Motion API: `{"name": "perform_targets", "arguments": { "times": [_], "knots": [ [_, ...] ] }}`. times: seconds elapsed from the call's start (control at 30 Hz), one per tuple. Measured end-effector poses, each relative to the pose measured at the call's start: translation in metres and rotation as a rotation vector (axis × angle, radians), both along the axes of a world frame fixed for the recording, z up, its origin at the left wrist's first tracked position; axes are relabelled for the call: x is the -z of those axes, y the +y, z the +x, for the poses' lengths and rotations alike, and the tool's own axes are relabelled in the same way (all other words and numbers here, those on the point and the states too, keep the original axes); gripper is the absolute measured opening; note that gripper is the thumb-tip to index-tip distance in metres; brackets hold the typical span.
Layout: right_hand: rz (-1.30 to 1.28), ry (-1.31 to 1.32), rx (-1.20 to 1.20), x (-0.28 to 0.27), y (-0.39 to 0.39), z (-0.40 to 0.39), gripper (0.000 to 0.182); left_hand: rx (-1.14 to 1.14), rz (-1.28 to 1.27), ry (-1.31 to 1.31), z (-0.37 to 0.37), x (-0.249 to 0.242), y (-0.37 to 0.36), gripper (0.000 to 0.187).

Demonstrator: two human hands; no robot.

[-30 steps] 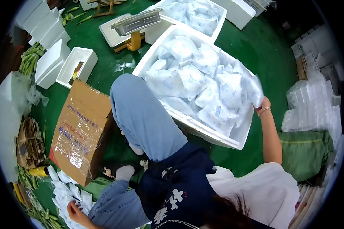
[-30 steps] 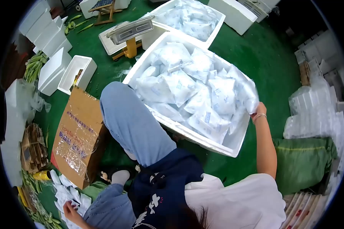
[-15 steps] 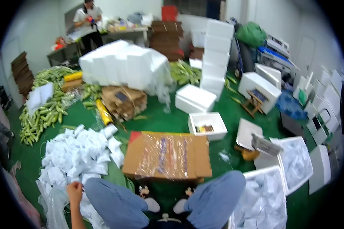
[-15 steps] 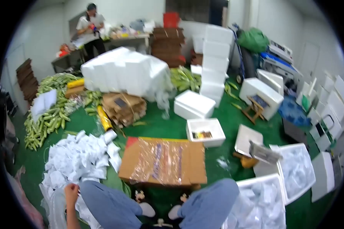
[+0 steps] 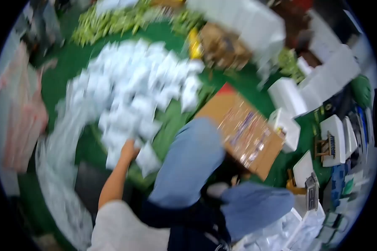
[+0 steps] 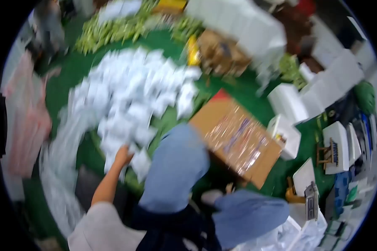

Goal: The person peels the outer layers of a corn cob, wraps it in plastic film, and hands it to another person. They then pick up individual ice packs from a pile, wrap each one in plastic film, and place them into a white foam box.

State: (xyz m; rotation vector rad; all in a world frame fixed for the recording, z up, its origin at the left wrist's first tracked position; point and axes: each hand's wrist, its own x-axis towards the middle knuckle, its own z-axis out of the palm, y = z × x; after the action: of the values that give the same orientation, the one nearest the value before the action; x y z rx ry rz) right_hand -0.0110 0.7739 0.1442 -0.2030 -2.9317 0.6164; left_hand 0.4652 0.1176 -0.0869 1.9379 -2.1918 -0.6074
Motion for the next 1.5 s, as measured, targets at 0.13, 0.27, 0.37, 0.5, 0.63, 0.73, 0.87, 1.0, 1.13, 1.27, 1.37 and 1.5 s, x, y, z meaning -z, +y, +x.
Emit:
{"name": "perform_targets", "arguments": {
  "times": [0.13,0.27,0.37,0.5,0.63,0.73,0.87,1.0,1.13,1.27,1.37,1.5],
  "knots": [
    [-0.108,0.107,-0.444,-0.068,-0.102,-0.047,0.041,-0.078,0.088,0.135,-0.048,-0.022,0.041,0.045],
    [-0.262,0.022,-0.874,-0.092,-0.285,-0.003,0.04,0.022,-0.109,0.176,-0.087,-0.014,0.01,0.047],
    [-0.092,-0.062,-1.03,-0.092,-0.348,0.014,0.036,-0.061,-0.074,-0.046,-0.104,0.003,-0.021,0.046],
    [-0.358,-0.195,-0.947,-0.047,-0.349,0.001,0.026,-0.169,-0.111,-0.311,-0.08,0.077,0.049,0.067],
    [-0.624,-0.453,-0.823,-0.033,-0.364,0.012,0.015,-0.488,0.222,-0.224,-0.08,0.088,0.111,0.102],
    [-0.696,-0.48,-0.91,-0.03,-0.374,0.017,0.017,-0.795,0.309,-0.315,-0.096,0.098,0.11,0.112],
    [-0.811,-0.527,-0.931,-0.031,-0.382,0.02,0.015,-0.742,-0.002,-0.497,-0.102,0.119,0.092,0.06],
    [-0.876,-0.439,-0.962,0.048,-0.384,0.024,0.013,-0.566,0.211,-0.363,-0.081,0.096,0.07,0.069],
    [-0.885,-0.491,-0.999,0.066,-0.38,0.041,0.014,-0.423,0.501,-0.102,-0.051,0.072,0.068,0.079],
    [-0.928,-0.541,-1.042,0.052,-0.378,0.037,0.015,-0.42,0.781,0.462,-0.041,0.017,0.047,0.089],
    [-1.176,-0.681,-0.956,0.037,-0.397,0.032,0.02,-0.194,0.106,0.697,-0.087,-0.14,0.02,0.065],
    [-1.298,-0.682,-1.102,-0.03,-0.445,0.057,0.043,0.177,0.055,1.19,-0.121,-0.264,-0.039,0.086]
  ]
}}
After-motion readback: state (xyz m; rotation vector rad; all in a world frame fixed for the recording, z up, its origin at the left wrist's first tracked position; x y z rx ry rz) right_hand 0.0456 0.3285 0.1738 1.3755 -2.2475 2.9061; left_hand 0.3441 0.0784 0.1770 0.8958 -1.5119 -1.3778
